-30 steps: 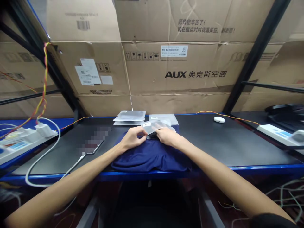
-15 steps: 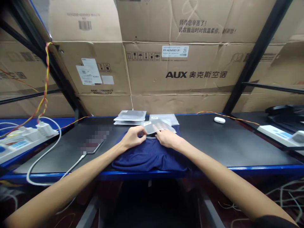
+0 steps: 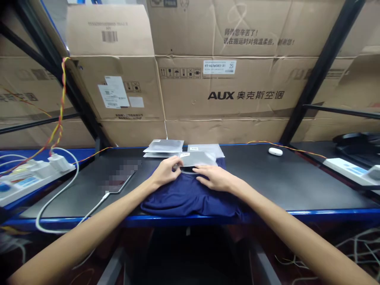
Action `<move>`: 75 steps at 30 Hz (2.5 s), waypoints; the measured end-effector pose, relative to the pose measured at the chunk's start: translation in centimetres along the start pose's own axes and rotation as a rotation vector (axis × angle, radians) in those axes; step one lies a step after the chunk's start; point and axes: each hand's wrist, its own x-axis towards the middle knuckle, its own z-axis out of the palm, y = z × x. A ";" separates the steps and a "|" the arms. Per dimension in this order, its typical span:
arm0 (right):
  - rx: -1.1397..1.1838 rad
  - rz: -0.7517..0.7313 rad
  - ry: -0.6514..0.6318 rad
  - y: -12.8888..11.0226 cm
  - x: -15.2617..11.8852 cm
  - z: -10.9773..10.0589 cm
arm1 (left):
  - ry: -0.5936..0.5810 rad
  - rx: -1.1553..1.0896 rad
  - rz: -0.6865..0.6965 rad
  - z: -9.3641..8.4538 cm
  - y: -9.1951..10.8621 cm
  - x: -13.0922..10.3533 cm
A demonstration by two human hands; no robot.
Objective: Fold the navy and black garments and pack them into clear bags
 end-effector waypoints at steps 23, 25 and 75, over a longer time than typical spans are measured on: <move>-0.205 -0.100 0.176 5.2 -3.4 -0.3 | -0.177 0.188 -0.015 -0.2 -0.7 0.1; -0.194 -0.106 0.183 4.8 -3.4 -0.2 | -0.124 0.162 0.079 -0.1 0.0 0.1; -0.217 -0.281 0.382 2.3 -6.2 0.1 | -0.206 0.457 0.208 -3.0 1.0 -0.2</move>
